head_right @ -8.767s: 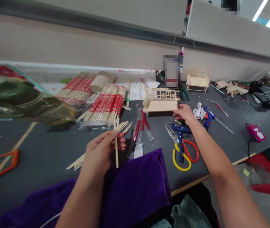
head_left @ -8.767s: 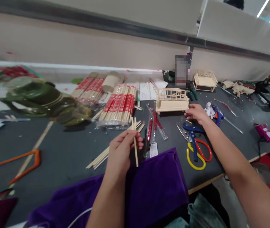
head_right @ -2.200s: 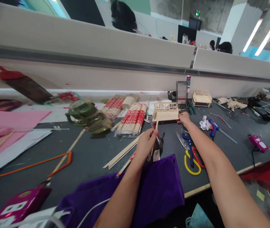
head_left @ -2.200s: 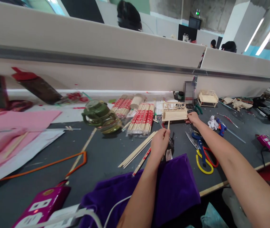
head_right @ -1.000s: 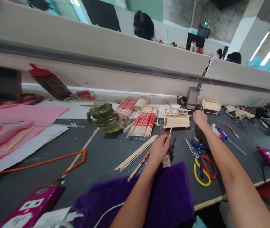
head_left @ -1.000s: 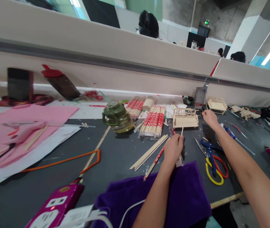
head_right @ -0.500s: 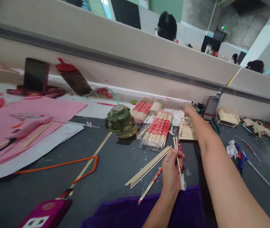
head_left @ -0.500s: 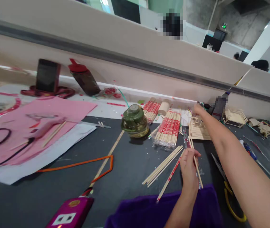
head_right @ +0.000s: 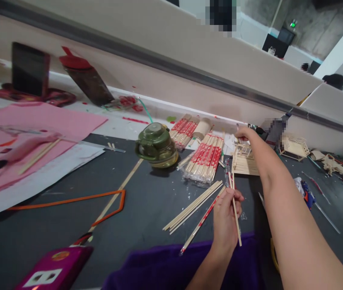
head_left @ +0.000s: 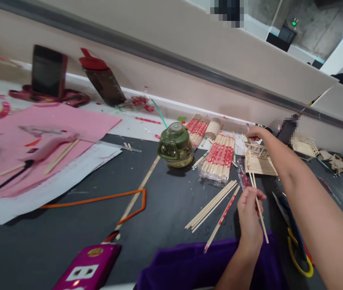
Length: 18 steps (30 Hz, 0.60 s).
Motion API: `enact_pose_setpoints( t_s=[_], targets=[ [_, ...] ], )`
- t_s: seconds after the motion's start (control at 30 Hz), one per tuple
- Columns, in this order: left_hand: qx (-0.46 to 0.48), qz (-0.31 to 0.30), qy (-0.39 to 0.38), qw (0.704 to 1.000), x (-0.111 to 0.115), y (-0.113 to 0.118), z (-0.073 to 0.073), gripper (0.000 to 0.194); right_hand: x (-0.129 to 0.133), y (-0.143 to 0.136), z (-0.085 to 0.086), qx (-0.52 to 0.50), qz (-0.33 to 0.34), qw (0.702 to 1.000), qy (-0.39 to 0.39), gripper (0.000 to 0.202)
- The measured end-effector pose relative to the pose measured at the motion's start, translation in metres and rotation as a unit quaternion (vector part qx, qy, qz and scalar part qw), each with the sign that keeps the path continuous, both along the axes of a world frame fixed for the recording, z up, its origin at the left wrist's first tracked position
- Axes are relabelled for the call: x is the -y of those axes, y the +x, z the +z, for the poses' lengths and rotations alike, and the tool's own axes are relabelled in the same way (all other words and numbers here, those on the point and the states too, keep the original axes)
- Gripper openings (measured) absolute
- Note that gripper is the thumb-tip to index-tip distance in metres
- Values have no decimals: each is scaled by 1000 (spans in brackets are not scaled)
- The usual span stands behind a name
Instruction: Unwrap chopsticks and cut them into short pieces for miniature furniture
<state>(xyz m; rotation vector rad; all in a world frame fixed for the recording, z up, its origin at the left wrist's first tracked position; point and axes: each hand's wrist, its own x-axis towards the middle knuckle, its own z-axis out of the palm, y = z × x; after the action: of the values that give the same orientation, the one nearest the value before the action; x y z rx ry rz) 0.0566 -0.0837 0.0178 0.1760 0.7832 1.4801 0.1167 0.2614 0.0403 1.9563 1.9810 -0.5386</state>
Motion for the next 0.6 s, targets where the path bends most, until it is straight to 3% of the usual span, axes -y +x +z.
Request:
enact_pose_setpoints(
  t_s=[0.17,0.37,0.6],
  targets=[
    [-3,2,5,1000,-2,-2,0,31,7,-14,-11,40,12,998,-52,32],
    [-11,3,5,1000,-3,-1,-3,32,4,-18,-15,28,25,999,-9,11],
    [-5,-10,4,1000,-1,0,-2,29,-1,-6,-9,12,2,1000,7,8]
  ],
)
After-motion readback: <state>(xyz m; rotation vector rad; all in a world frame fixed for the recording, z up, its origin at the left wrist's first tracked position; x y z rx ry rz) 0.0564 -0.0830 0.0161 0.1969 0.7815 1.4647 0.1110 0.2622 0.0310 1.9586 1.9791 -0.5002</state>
